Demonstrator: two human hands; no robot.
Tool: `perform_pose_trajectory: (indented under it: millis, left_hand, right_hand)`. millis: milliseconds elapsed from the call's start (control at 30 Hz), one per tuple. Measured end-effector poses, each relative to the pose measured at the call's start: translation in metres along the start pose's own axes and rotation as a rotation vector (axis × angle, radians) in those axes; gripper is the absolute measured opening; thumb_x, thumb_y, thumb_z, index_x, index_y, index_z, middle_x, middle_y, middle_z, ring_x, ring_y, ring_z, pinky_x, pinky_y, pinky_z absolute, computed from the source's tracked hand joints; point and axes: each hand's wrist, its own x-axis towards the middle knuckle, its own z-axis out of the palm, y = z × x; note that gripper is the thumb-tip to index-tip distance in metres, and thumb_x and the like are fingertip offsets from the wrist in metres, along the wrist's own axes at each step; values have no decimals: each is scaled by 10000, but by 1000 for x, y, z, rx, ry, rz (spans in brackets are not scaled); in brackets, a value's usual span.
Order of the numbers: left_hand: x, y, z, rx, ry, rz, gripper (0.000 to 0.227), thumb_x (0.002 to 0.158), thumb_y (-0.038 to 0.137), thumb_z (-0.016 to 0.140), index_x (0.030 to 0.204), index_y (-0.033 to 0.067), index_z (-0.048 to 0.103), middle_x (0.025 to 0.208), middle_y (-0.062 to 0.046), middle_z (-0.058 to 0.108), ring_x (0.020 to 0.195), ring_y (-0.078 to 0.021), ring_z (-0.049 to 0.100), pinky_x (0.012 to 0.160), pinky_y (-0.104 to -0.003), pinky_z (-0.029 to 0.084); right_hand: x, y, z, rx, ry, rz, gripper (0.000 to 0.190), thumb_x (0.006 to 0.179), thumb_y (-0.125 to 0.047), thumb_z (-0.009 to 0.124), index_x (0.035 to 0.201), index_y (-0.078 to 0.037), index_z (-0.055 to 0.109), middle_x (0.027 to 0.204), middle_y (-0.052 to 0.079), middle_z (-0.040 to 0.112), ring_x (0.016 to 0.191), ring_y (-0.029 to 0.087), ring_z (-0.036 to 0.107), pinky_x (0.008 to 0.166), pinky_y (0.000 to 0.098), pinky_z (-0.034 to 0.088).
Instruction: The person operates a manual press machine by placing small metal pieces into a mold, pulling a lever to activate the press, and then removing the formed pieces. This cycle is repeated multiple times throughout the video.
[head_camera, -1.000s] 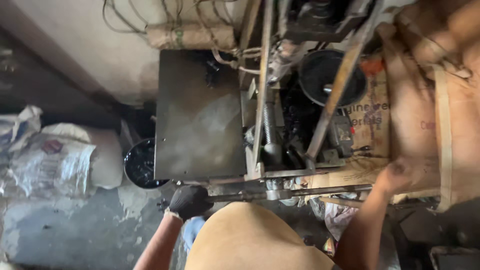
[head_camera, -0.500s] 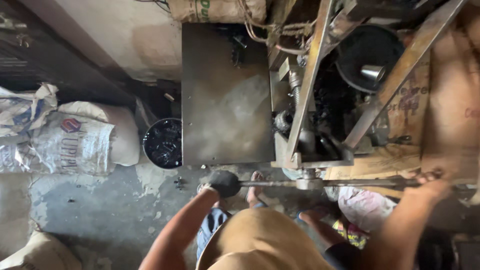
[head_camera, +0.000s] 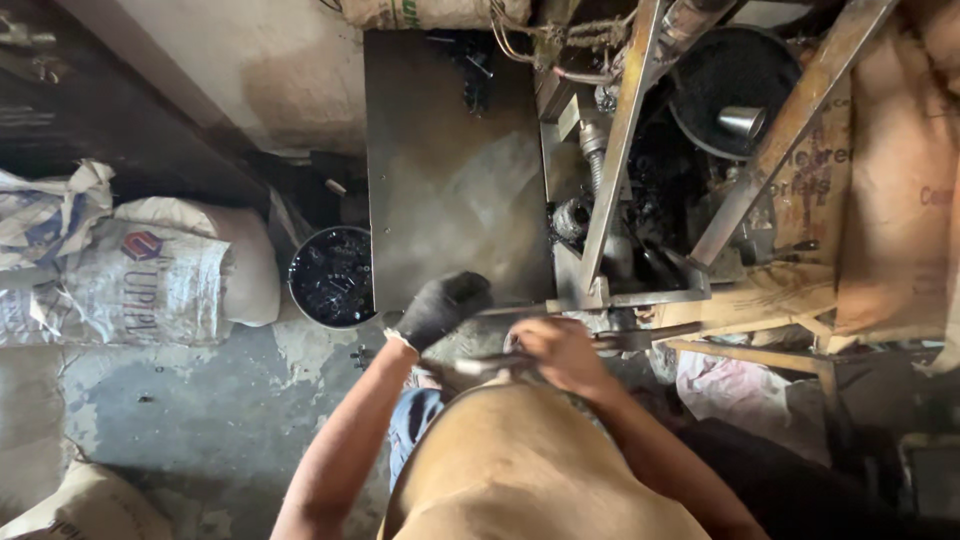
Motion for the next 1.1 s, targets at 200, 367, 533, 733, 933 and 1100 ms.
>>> perform_pose_trajectory:
  millis: [200,367,533,733,933,1100]
  left_hand:
    - [-15,13,-24,-115,49,110,218,907,179,740,1081,47,750,962,-92,774,861,-128,688,801,-307,569]
    - [-15,8,-29,-12,34,51,216,889,186,742,1059,52,756,948,-115,778,838,-159,724,784,-315,561]
    - [-12,5,-34,15,-19,83,201,898,191,738,1048,58,760,934,-122,776,827,-180,730,778,-323,571]
    - [-10,-3,-34,-58,-43,67,218,880,164,754,1062,45,759,960,-107,788,865,-155,729,804,-315,573]
    - [8,16,-33,-87,-56,-93,245,891,186,747,1087,39,754,973,-90,803,888,-128,717,826,-304,576]
    - [76,53,-25,39,-39,-28,342,875,272,773,1139,58,735,1006,-109,795,882,-147,721,818,-310,568]
  right_hand:
    - [-1,26,108,91,-216,207,268,935,-320,610,986,-114,774,991,68,731,892,294,689,765,445,527]
    - [-108,102,93,399,-123,1112,220,994,-322,619,1032,-120,699,961,56,696,834,245,667,706,401,529]
    - [-182,162,-52,1142,1303,1331,199,1053,-324,629,1077,-127,624,930,43,661,775,197,646,648,358,530]
    - [-150,130,-173,931,1613,642,235,1120,-259,743,1082,-71,608,777,-1,476,628,106,457,562,279,424]
    - [-85,68,-223,-111,1617,495,347,1094,-237,702,1226,39,537,1035,74,602,755,141,537,642,306,473]
    - [-19,56,-224,-100,1572,424,201,1057,-154,724,1036,-1,596,966,96,652,859,179,624,778,293,522]
